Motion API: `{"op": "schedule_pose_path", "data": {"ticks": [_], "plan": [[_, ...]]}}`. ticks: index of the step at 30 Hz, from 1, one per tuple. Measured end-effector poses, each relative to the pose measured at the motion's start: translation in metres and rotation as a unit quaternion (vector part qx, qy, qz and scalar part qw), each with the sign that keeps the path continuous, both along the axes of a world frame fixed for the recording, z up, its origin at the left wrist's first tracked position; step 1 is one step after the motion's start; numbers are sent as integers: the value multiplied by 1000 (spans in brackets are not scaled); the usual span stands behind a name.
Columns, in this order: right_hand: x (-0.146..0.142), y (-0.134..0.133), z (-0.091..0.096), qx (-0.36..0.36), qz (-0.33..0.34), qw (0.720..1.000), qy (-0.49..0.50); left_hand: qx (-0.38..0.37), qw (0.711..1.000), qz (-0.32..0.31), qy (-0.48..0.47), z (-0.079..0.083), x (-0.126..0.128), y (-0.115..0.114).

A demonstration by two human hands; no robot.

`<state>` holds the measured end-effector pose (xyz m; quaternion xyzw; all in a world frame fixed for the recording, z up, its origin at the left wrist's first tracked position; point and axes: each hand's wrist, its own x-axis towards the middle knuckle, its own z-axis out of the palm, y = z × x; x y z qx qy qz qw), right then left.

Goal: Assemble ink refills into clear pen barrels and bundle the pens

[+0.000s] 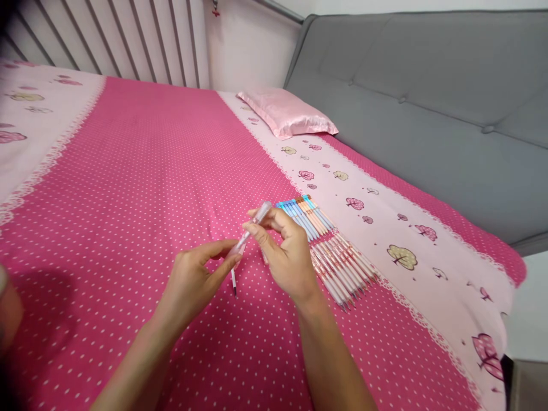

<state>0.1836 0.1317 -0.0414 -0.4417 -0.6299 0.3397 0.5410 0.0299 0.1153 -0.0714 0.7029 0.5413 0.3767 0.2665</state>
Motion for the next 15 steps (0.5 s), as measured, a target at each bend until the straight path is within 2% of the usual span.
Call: {"op": "schedule_pose_path", "data": {"ticks": [15], "plan": [[-2, -2, 2, -7, 22, 1000, -8, 1, 1000, -6, -1, 2, 0, 0]]}}
